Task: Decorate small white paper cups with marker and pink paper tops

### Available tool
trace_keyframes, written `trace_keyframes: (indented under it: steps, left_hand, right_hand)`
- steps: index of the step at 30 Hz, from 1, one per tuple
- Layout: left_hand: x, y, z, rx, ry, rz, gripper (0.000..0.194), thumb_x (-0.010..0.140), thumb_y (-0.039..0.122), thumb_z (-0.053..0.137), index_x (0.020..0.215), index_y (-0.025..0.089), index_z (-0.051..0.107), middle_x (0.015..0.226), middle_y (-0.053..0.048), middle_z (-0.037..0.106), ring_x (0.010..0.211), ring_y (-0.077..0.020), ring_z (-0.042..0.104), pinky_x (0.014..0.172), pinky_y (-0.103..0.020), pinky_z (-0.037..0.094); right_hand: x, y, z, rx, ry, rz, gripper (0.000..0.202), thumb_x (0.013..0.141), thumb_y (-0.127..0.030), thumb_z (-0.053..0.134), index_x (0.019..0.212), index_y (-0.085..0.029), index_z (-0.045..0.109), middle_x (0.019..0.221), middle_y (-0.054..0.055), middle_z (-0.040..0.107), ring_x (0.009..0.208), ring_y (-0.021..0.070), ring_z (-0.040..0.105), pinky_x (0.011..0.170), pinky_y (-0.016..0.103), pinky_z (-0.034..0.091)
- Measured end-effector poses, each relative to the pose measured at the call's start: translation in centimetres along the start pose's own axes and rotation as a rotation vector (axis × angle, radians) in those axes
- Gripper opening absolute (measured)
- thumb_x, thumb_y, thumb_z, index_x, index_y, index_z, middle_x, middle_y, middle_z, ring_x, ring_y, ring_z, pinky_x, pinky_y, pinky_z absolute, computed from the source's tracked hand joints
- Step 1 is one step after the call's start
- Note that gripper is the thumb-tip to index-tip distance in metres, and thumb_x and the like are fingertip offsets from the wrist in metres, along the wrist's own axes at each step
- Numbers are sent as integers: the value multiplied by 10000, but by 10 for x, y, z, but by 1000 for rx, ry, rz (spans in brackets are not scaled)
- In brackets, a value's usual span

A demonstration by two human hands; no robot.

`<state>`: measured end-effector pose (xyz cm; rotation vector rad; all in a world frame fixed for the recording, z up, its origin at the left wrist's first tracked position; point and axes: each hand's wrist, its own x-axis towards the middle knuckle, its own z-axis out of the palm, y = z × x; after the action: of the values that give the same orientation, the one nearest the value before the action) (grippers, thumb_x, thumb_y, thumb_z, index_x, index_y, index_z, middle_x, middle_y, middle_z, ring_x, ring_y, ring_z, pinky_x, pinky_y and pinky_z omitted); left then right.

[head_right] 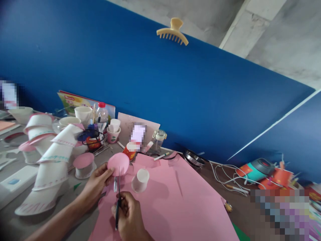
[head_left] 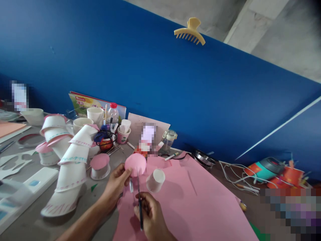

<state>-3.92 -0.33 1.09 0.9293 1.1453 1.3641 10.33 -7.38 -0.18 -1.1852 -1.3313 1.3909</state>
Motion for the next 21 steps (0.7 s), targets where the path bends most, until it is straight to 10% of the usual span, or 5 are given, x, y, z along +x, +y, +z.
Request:
trace_keyframes:
  steps: [21]
  left_hand:
    - [5, 1, -6, -187, 74, 53, 267, 665, 366, 758, 683, 181, 567, 504, 81, 469, 449, -64, 360, 430, -188, 263]
  right_hand:
    - [2, -1, -7, -20, -6, 46, 225, 699, -323, 727, 823, -170, 617, 562, -79, 378, 501, 81, 303, 475, 210, 242]
